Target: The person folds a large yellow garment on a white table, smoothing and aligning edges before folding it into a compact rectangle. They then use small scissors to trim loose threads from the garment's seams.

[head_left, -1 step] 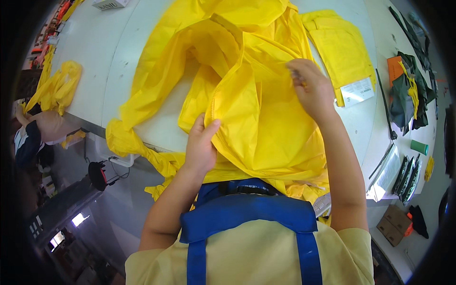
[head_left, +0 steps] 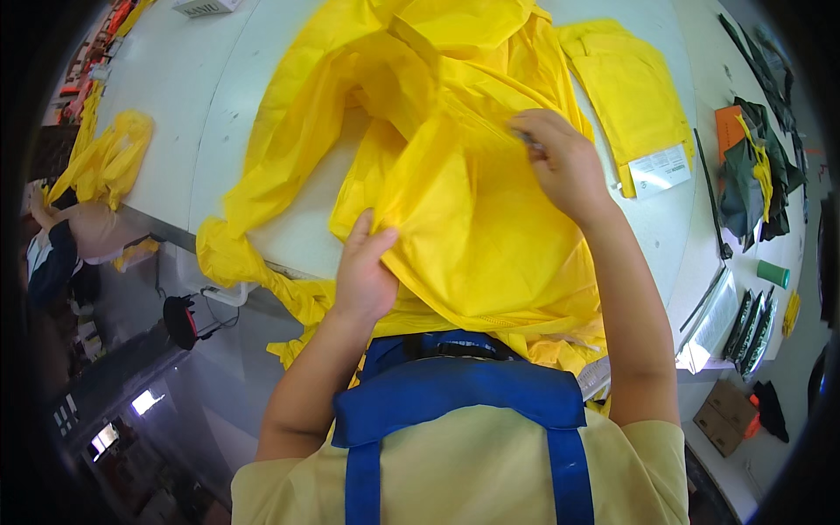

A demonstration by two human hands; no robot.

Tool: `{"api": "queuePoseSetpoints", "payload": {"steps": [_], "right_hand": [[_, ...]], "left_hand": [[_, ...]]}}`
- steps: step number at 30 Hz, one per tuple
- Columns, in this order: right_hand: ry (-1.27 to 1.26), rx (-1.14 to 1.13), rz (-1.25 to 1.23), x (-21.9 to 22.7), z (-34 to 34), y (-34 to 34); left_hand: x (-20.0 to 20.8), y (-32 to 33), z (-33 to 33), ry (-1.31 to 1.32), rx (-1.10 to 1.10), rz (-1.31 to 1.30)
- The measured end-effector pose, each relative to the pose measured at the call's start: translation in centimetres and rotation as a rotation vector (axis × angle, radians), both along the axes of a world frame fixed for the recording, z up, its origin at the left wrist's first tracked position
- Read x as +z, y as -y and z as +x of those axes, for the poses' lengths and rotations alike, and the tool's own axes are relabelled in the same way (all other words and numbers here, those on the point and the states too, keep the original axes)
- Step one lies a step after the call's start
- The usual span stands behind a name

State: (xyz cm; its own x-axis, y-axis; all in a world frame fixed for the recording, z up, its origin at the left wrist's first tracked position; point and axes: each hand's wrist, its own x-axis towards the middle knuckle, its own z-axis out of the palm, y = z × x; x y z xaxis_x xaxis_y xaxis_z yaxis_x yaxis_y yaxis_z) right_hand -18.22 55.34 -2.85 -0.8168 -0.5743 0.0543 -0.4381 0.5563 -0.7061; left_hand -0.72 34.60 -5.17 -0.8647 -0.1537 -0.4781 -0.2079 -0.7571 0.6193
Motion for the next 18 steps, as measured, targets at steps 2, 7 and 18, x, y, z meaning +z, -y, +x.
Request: {"api": "queuePoseSetpoints", "payload": {"steps": [2, 7, 18], "right_hand": [[-0.061, 0.135, 0.070, -0.9, -0.4, 2.6], [-0.049, 0.454, 0.290, -2.6, -1.7, 7.4], [0.116, 0.279, 0.028, 0.8, 0.7, 4.4]], "left_hand": [[1.7, 1.0, 1.8, -0.173, 0.048, 0.146], [0.3, 2.6, 6.5, -0.083, 0.125, 0.396], [0.7, 2.4, 7.4, -0.037, 0.225, 0.418]]}}
